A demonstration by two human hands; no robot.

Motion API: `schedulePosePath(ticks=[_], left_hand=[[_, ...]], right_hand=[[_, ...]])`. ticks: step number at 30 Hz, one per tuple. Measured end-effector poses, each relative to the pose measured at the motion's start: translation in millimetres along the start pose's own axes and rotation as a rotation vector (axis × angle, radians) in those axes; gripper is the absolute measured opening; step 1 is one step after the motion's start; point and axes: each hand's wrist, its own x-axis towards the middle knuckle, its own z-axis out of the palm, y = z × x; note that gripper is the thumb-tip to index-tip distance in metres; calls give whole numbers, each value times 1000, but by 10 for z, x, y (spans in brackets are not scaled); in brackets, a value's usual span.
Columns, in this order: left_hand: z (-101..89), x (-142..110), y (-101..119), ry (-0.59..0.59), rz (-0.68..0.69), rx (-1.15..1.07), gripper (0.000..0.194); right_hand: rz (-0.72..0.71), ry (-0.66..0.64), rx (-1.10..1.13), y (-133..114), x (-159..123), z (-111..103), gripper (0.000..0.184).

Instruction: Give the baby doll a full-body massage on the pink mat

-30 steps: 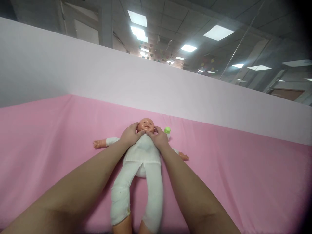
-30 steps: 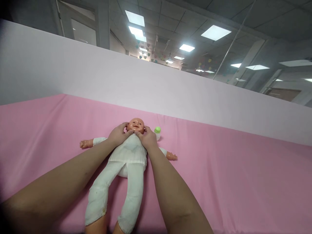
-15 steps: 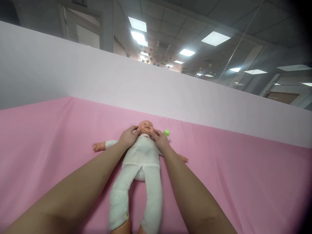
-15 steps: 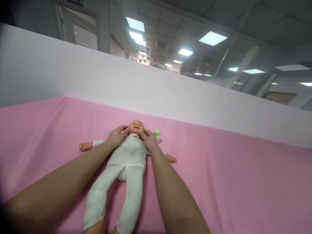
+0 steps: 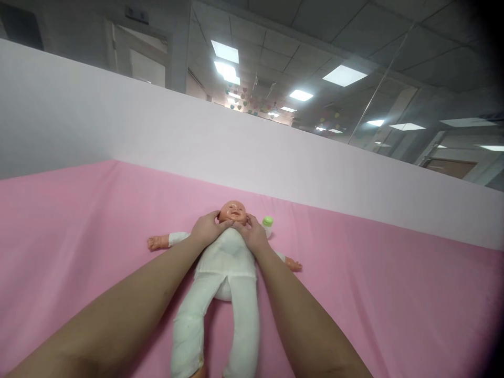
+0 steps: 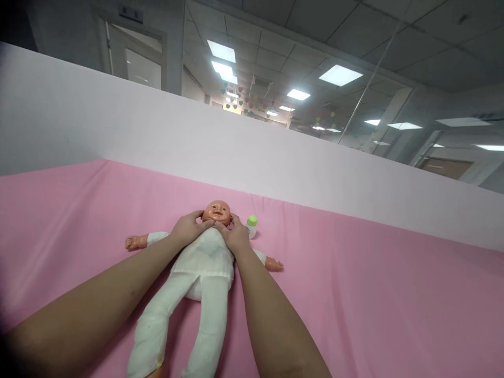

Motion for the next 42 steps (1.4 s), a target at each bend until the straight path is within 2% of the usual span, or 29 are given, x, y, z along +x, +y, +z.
schedulePosePath(ticks=[3, 9, 17, 23, 27, 33, 37, 42], left_hand=[[1, 6, -18, -12, 3, 1, 69], [9, 21, -62, -17, 23, -11, 66], [19, 35, -84, -25, 42, -48, 63], [28, 58, -103, -39, 37, -80, 59], [6, 36, -80, -45, 37, -72, 64], [8, 19, -78, -23, 10, -39, 68], [21, 29, -106, -25, 14, -45, 71], [27, 56, -137, -34, 29, -65, 68]], right_hand=[[25, 10, -43, -7, -1, 29, 76], [20, 64, -99, -5, 0, 51, 71], [-30, 64, 43, 38, 17, 10, 53], [-46, 58, 76, 65, 41, 7, 47], [-39, 58, 57, 35, 16, 12, 50], [-40, 68, -107, -38, -9, 50, 69], [-35, 71, -151, -9, 15, 62, 65], [-124, 40, -137, 49, 33, 43, 53]])
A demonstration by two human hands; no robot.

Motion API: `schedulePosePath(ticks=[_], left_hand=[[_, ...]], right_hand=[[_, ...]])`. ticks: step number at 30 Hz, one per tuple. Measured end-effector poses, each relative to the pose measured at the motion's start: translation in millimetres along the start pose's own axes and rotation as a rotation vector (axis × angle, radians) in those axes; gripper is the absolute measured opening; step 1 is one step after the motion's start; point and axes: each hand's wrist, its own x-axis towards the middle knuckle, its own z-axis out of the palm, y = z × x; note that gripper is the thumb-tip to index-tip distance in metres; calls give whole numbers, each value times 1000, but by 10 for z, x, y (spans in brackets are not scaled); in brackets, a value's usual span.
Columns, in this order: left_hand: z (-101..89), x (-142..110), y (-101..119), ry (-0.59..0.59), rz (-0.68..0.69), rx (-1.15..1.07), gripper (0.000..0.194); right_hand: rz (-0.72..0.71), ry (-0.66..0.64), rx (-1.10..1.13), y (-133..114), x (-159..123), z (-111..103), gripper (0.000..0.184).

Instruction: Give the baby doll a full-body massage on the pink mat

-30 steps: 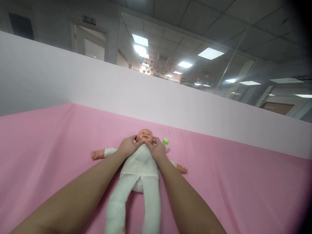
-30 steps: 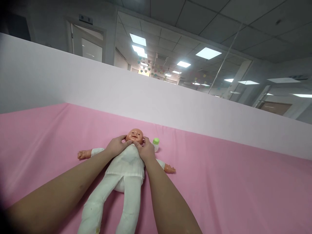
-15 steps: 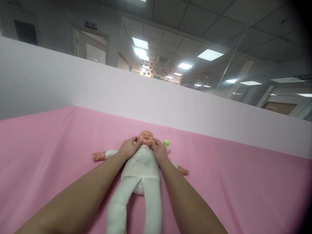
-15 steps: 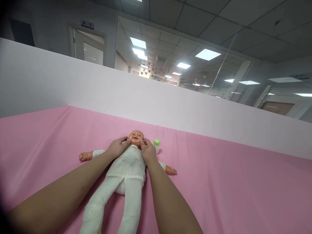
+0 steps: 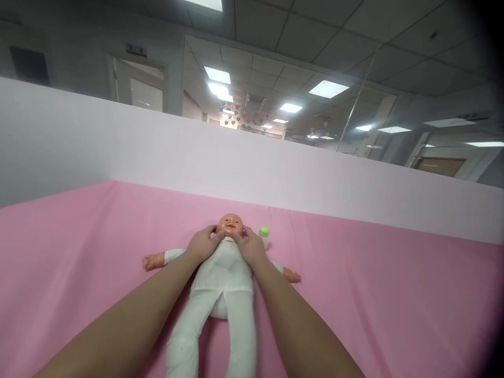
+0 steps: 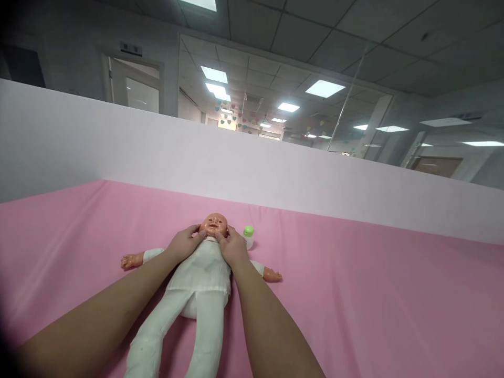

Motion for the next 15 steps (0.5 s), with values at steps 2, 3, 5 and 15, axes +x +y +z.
schedulePosePath(ticks=[2, 3, 5, 15], left_hand=[[-2, 14, -10, 0, -4, -9, 66], [-5, 19, -14, -1, -6, -13, 65], [-15, 21, -15, -5, -8, -21, 65], [-111, -18, 59, 20, -13, -26, 57]], right_hand=[[-22, -2, 0, 2, -6, -8, 50], [-29, 1, -4, -3, -12, -14, 50], [-44, 9, -17, -26, -27, -29, 50], [-191, 82, -132, -242, -163, -250, 35]])
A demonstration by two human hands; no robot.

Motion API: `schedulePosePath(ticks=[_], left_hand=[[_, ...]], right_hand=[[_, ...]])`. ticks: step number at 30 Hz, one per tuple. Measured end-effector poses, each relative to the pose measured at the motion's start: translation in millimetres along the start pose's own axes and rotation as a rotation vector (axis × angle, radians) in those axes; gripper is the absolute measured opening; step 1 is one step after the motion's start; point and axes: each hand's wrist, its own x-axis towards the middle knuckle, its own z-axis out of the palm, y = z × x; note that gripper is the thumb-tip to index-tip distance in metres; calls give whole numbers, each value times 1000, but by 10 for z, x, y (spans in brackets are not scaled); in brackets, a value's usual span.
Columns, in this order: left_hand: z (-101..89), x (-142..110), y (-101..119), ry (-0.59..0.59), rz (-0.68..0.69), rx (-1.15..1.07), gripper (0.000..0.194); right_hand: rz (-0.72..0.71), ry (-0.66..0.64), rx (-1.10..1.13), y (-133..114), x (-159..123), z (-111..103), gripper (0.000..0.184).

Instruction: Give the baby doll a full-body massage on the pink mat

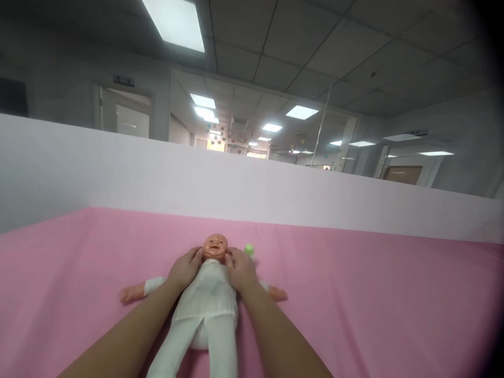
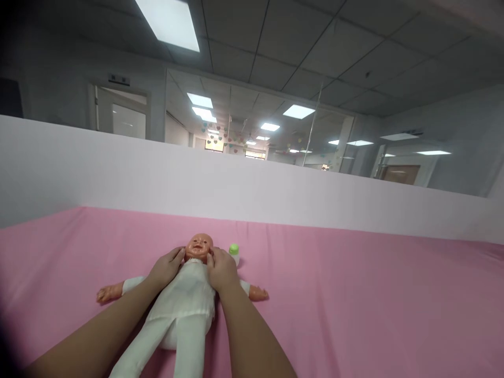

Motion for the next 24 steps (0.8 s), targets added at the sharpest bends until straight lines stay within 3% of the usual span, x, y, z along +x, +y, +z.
schedulePosePath(ticks=[8, 13, 20, 24], left_hand=[[1, 35, -151, 4, 0, -1, 55], [18, 38, -188, 33, 6, 35, 53], [7, 30, -173, 48, 10, 39, 53], [-53, 73, 58, 173, 41, 49, 55]], right_hand=[[-116, 48, -110, 97, -150, -63, 33], [-47, 165, -226, 233, -93, -155, 42], [159, -18, -204, 302, -62, -156, 70], [183, -47, -150, 292, -60, -149, 73]])
